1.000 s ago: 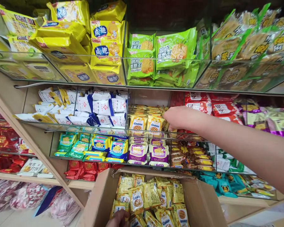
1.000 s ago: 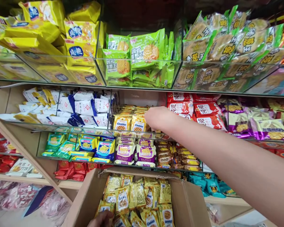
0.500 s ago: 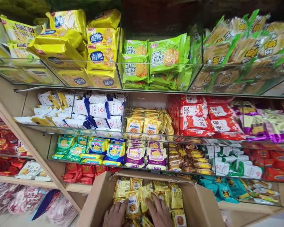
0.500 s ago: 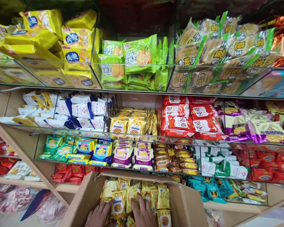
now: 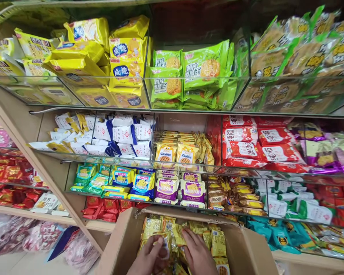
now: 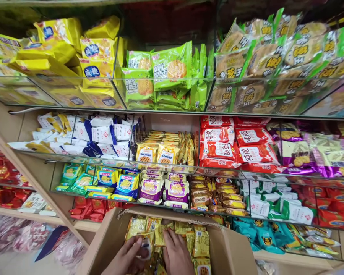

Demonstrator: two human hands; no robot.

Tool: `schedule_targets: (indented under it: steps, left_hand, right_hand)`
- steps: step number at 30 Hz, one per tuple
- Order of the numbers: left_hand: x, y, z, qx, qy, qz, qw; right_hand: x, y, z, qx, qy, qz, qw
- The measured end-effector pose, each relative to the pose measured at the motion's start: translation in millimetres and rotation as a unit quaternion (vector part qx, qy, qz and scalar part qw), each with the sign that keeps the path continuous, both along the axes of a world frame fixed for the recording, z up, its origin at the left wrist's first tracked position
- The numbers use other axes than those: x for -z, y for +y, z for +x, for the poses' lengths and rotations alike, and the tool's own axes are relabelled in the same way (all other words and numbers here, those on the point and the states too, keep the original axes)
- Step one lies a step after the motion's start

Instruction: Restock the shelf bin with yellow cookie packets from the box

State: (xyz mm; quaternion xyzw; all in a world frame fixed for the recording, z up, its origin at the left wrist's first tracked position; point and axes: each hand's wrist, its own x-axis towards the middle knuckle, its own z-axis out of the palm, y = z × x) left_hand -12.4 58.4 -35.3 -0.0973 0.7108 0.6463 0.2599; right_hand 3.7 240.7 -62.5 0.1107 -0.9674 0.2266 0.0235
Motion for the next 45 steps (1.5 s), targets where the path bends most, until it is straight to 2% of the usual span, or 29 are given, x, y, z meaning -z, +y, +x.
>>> schedule_targets:
  steps: [1,2,3,5,6,8,10,12,15,19,22,25,27,30,32,33,35,36,39,41,42,43,45]
  left_hand:
    - [-11.1,7,2,-0.025,-0.072,0.08,0.994]
    - [-22.1,14,5,-0.035,-0.092,0.152,0.983]
    - [-32.3,20,7,-0.042,-0.065,0.21,0.975]
    - [-48.8,30,9,-0.054,0.01,0.258,0.965]
    - [-54.9,34,9,-0.052,0.037,0.271,0.96]
    - [-63.6,40,10,-0.036,0.082,0.281,0.956]
    - [-69.7,44,10,-0.025,0.111,0.286,0.951]
    - [-75.0,45,8,-0.033,0.111,0.282,0.952]
    - [-82.6,44,4,-0.051,0.101,0.239,0.964]
    - [-87.6,38,0,-0.058,0.123,0.211,0.968]
    - [-87.3,34,1,-0.058,0.14,0.226,0.962]
    - [-90.0,33,4,-0.024,0.171,0.219,0.96]
    - [-94.6,33,7,-0.007,0.157,0.218,0.963]
    - [-100.5,35,12,0.007,0.056,0.269,0.962]
    - [-101.0,36,15,0.014,0.031,0.305,0.952]
    - [-100.1,37,16,0.011,0.045,0.315,0.948]
    - [-97.1,38,17,0.002,0.089,0.324,0.942]
    - [-95.6,38,17,0.005,0.106,0.325,0.94]
    - [-94.0,37,19,0.067,0.15,0.319,0.934]
    - [-95.8,36,20,0.126,0.166,0.328,0.922]
    - [-97.3,35,21,0.153,0.165,0.33,0.917]
    - [-98.9,33,22,0.176,0.159,0.325,0.916]
    - [-101.9,30,24,0.203,0.135,0.294,0.924]
  right_hand:
    - [-5.6,0,7,-0.016,0.02,-0.028,0.999]
    - [-12.2,0,15,-0.035,0.043,-0.064,0.996]
    - [-19.4,-1,22,-0.053,0.064,-0.108,0.991]
    - [-34.6,-3,31,-0.052,0.092,-0.239,0.965]
    - [-41.8,-3,33,-0.029,0.089,-0.321,0.943]
    - [-54.7,-4,32,0.044,0.047,-0.477,0.876]
    - [-65.0,-5,27,0.097,-0.017,-0.563,0.82]
    - [-72.7,-5,24,0.111,-0.065,-0.573,0.809]
    - [-78.7,-2,23,0.09,-0.1,-0.535,0.834]
    - [-79.2,2,25,0.084,-0.082,-0.501,0.857]
    - [-78.9,6,26,0.087,-0.023,-0.446,0.891]
    - [-81.5,11,25,0.049,0.113,-0.359,0.925]
    - [-84.1,13,26,0.01,0.218,-0.298,0.929]
    - [-86.8,14,30,-0.036,0.306,-0.233,0.922]
    - [-86.8,11,34,-0.051,0.305,-0.235,0.921]
    - [-86.3,10,37,-0.043,0.291,-0.262,0.919]
    - [-85.0,5,40,0.003,0.238,-0.372,0.898]
    - [-84.5,3,40,0.039,0.198,-0.442,0.874]
    - [-84.7,-1,36,0.132,0.051,-0.618,0.774]
    - [-85.9,-1,31,0.16,-0.022,-0.679,0.717]
    - [-86.4,-1,29,0.168,-0.041,-0.695,0.698]
    - [-86.4,-1,29,0.176,-0.047,-0.704,0.687]
    - [-85.4,0,29,0.182,-0.04,-0.696,0.693]
